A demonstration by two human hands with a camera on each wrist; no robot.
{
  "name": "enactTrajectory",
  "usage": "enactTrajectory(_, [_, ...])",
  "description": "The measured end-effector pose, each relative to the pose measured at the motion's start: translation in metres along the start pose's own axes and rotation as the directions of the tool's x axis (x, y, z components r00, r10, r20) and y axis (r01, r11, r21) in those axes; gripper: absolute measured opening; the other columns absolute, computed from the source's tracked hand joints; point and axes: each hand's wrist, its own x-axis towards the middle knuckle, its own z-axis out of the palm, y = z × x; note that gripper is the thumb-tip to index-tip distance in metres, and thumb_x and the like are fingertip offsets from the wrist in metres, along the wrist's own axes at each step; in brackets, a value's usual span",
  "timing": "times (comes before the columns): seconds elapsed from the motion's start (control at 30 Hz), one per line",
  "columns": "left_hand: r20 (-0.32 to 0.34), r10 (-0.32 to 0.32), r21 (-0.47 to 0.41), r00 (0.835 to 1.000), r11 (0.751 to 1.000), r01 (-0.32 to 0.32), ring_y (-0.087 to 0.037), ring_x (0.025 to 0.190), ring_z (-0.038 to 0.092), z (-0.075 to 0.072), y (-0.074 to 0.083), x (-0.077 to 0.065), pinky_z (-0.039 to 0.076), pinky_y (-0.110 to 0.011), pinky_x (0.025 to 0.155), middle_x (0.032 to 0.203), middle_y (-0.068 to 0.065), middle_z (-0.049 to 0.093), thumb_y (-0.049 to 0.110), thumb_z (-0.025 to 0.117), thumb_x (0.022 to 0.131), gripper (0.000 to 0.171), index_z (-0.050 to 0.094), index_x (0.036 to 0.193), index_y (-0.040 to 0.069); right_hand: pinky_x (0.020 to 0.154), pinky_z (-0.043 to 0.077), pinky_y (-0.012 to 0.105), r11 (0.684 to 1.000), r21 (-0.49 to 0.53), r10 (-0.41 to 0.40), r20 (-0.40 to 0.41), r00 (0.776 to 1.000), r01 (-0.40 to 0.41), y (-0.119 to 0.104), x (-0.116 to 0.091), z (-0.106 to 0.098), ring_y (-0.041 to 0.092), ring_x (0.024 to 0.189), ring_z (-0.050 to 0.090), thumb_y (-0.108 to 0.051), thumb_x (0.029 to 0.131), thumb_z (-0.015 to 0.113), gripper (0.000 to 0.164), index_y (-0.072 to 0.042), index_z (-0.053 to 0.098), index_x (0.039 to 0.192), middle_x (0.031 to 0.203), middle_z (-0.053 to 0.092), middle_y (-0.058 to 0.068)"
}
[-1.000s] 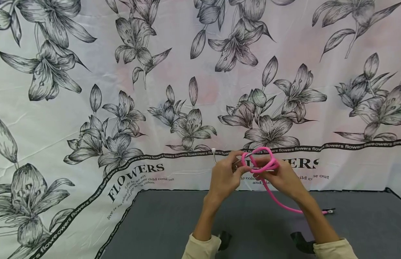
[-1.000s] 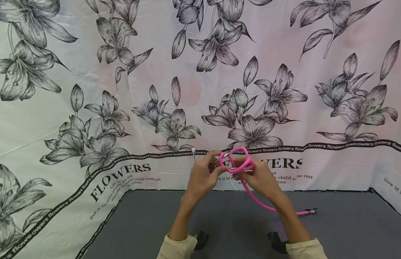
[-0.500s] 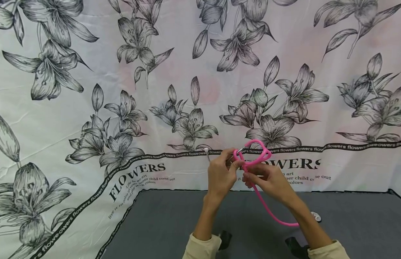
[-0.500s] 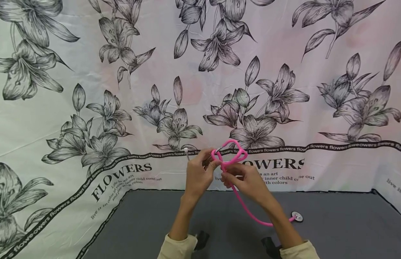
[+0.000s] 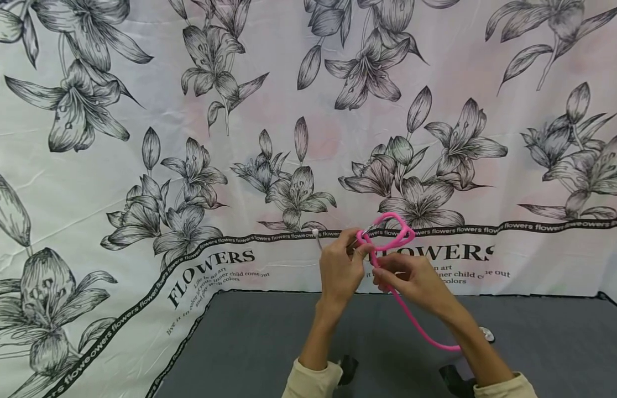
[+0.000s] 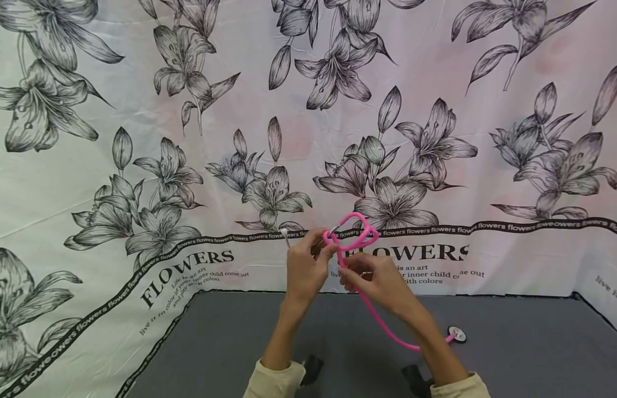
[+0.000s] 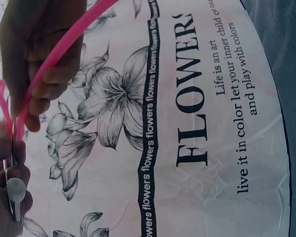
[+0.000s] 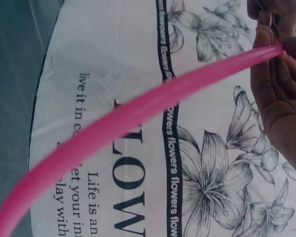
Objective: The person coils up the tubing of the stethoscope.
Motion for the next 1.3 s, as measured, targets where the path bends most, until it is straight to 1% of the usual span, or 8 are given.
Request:
enactTrajectory(0.17, [-0.056, -0.038, 0.095, 0.998, 0.995, 0.043, -0.017, 0.069, 0.075, 0.002, 0.001, -0.002, 0.05, -0.016, 0.059, 0.087, -0.01, 0.08, 0.026, 0.076, 0.094, 0.028, 0.074, 0.108, 0.002, 0.063, 0.062, 0.028, 1.0, -0.015, -0.012, 0.061, 0.998, 0.012, -0.001, 0.001, 0.007, 0.007, 0.067, 0.072, 0.0, 0.099, 0.067, 0.01, 0.0, 0.074, 0.106, 0.08, 0.075, 0.007])
enactTrajectory(0.37, [-0.105, -0.013, 0.248, 0.994, 0.968, 0.039, -0.014, 0.057, 0.066, 0.003, -0.001, -0.003, 0.041, -0.015, 0.052, 0.079, -0.007, 0.078, 0.028, 0.077, 0.093, 0.03, 0.075, 0.108, 0.003, 0.059, 0.058, 0.026, 0.997, -0.067, -0.032, 0.13, 0.991, 0.041, -0.008, -0.002, 0.006, 0.003, 0.062, 0.066, -0.004, 0.099, 0.069, 0.007, -0.008, 0.074, 0.103, 0.073, 0.072, 0.0])
enactTrajectory(0.57, [-0.108, 0.108, 0.418, 0.988, 0.907, -0.054, -0.014, 0.057, 0.065, 0.007, -0.007, -0.004, 0.045, -0.019, 0.052, 0.072, -0.003, 0.074, 0.032, 0.078, 0.091, 0.027, 0.072, 0.097, 0.006, 0.051, 0.045, 0.02, 0.977, -0.187, -0.078, 0.147, 0.986, 0.105, -0.019, -0.002, 0.005, -0.008, 0.056, 0.048, -0.009, 0.094, 0.077, 0.007, -0.012, 0.073, 0.098, 0.067, 0.06, -0.012])
enactTrajectory(0.67, [-0.088, 0.125, 0.479, 0.988, 0.875, -0.068, -0.013, 0.055, 0.063, 0.009, -0.009, -0.005, 0.044, -0.02, 0.051, 0.068, -0.001, 0.07, 0.032, 0.08, 0.09, 0.026, 0.068, 0.091, 0.009, 0.052, 0.041, 0.018, 0.946, -0.287, -0.118, 0.139, 0.983, 0.154, -0.025, -0.002, 0.004, -0.008, 0.06, 0.041, -0.006, 0.089, 0.081, 0.011, -0.01, 0.075, 0.097, 0.068, 0.057, -0.011])
enactTrajectory(0.83, [-0.031, 0.108, 0.517, 0.994, 0.852, -0.077, -0.012, 0.052, 0.058, 0.011, -0.009, -0.006, 0.04, -0.021, 0.049, 0.064, 0.001, 0.065, 0.03, 0.084, 0.087, 0.024, 0.067, 0.086, 0.012, 0.059, 0.045, 0.019, 0.822, -0.543, -0.204, 0.0, 0.979, 0.171, -0.036, -0.002, -0.004, -0.001, 0.07, 0.047, 0.0, 0.087, 0.081, 0.011, -0.008, 0.077, 0.094, 0.081, 0.061, -0.006])
enactTrajectory(1.0, [0.1, 0.171, 0.55, 0.98, 0.811, -0.197, -0.012, 0.052, 0.056, 0.019, -0.001, -0.007, 0.04, -0.023, 0.05, 0.062, 0.004, 0.061, 0.033, 0.082, 0.087, 0.026, 0.063, 0.083, 0.016, 0.069, 0.05, 0.032, 0.712, -0.69, -0.315, -0.146, 0.938, 0.132, -0.034, 0.0, -0.015, 0.018, 0.082, 0.055, 0.006, 0.08, 0.084, 0.012, 0.0, 0.076, 0.085, 0.091, 0.062, 0.007])
enactTrajectory(1.17, [0.232, 0.252, 0.474, 0.94, 0.814, -0.335, -0.007, 0.055, 0.057, 0.028, 0.005, -0.01, 0.04, -0.017, 0.052, 0.068, 0.006, 0.067, 0.029, 0.078, 0.092, 0.019, 0.066, 0.086, 0.015, 0.089, 0.055, 0.054, 0.723, -0.688, -0.312, -0.24, 0.919, 0.066, -0.026, 0.0, -0.022, 0.039, 0.104, 0.068, 0.009, 0.079, 0.083, 0.013, 0.003, 0.075, 0.087, 0.111, 0.072, 0.02])
enactTrajectory(1.3, [0.284, 0.246, 0.395, 0.927, 0.851, -0.347, -0.001, 0.057, 0.05, 0.031, 0.008, -0.012, 0.035, -0.009, 0.055, 0.07, 0.006, 0.069, 0.025, 0.075, 0.095, 0.012, 0.074, 0.089, 0.015, 0.079, 0.059, 0.051, 0.739, -0.673, -0.3, -0.312, 0.902, 0.013, -0.021, -0.001, -0.022, 0.035, 0.089, 0.073, 0.007, 0.082, 0.082, 0.011, 0.001, 0.074, 0.088, 0.095, 0.076, 0.016])
